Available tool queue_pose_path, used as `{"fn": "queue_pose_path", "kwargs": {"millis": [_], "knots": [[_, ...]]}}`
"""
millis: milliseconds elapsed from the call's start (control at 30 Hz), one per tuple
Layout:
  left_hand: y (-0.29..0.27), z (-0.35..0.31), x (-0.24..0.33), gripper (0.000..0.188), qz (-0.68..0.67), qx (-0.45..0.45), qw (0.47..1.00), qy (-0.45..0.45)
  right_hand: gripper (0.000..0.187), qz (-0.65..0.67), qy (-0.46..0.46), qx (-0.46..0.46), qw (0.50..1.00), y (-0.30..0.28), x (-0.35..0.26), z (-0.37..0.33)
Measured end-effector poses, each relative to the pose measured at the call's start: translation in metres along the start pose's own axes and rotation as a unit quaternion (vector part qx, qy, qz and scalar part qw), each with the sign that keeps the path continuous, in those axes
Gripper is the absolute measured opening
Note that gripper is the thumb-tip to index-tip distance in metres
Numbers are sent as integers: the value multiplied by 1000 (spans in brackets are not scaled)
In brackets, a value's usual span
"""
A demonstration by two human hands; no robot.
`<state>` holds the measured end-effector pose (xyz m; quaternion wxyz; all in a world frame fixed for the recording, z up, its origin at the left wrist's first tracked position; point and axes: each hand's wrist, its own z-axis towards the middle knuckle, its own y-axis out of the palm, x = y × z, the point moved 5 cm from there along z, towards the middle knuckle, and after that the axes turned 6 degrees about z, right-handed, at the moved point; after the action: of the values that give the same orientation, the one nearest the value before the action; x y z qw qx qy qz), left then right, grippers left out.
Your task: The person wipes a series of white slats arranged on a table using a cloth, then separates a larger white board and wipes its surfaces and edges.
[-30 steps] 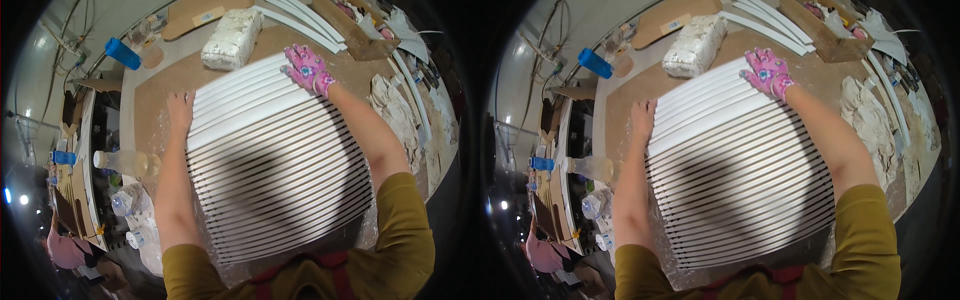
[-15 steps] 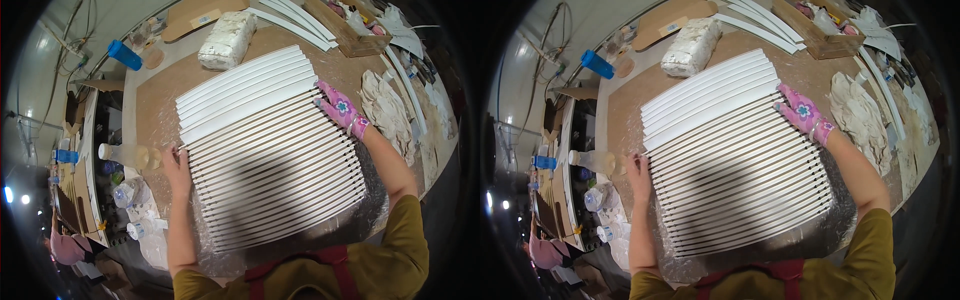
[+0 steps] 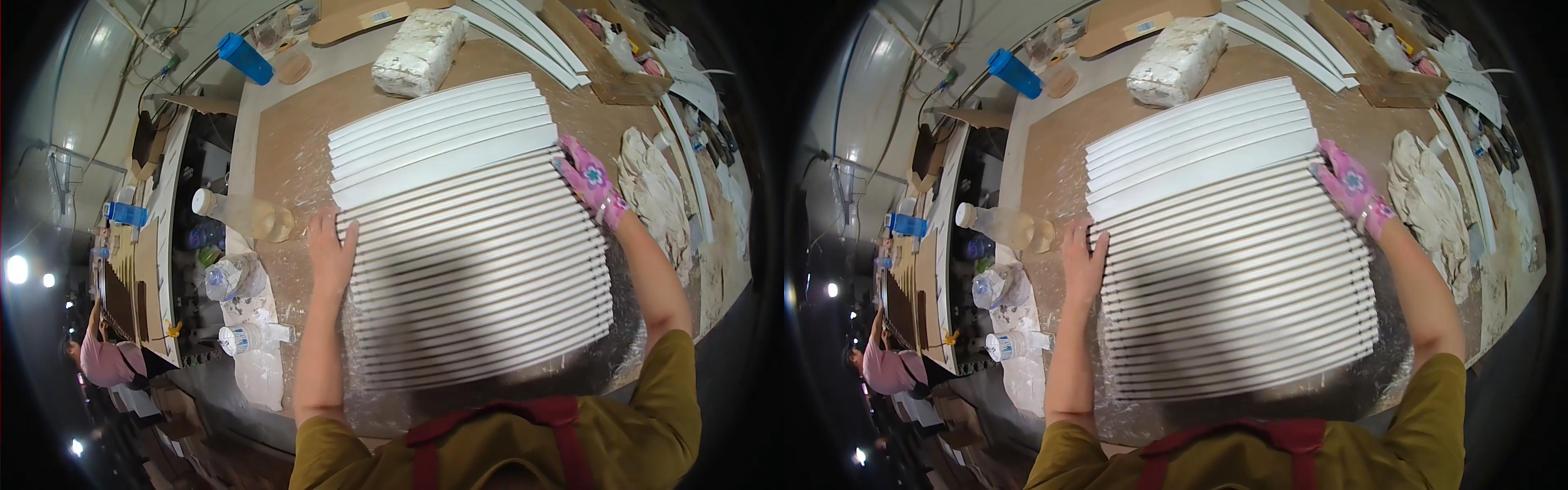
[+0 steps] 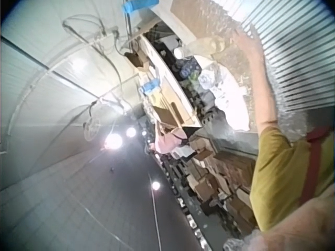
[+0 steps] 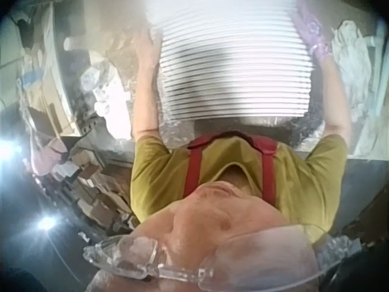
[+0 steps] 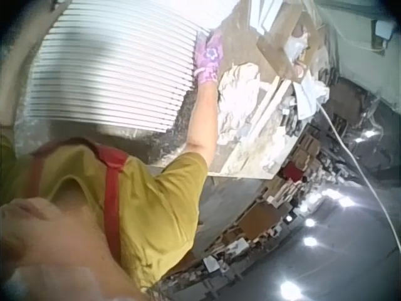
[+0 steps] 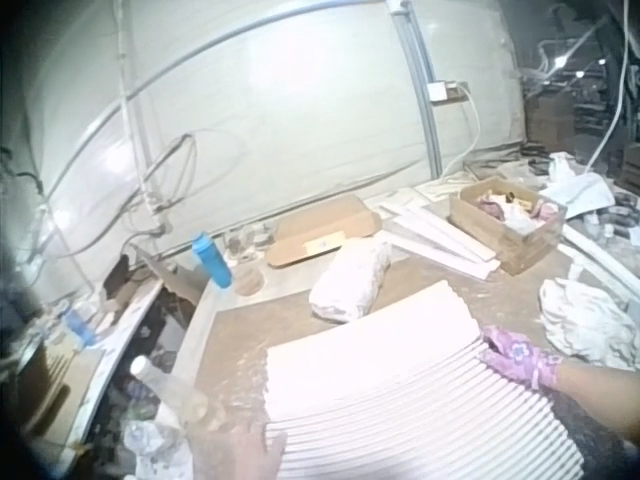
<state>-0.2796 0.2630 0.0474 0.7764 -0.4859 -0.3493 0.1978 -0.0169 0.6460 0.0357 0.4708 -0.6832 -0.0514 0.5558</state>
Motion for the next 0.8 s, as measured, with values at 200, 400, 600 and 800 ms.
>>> {"fn": "queue_pose_path", "kwargs": {"millis": [200,400,600,800], "knots": [[14,0,10,61,69,2,998,8,51,-49,2,57,997,-3,2,-8],[23,6,-20,66,74,-9,997,-18,56,-140,-61,104,983,-19,7,6],[-23,-79,-17,54,-134,-54,979,-144,51,-120,98,-29,988,-24,14,-90],[1,-97,13,55,-195,-66,967,-152,61,-73,88,76,990,-10,4,-104]]}}
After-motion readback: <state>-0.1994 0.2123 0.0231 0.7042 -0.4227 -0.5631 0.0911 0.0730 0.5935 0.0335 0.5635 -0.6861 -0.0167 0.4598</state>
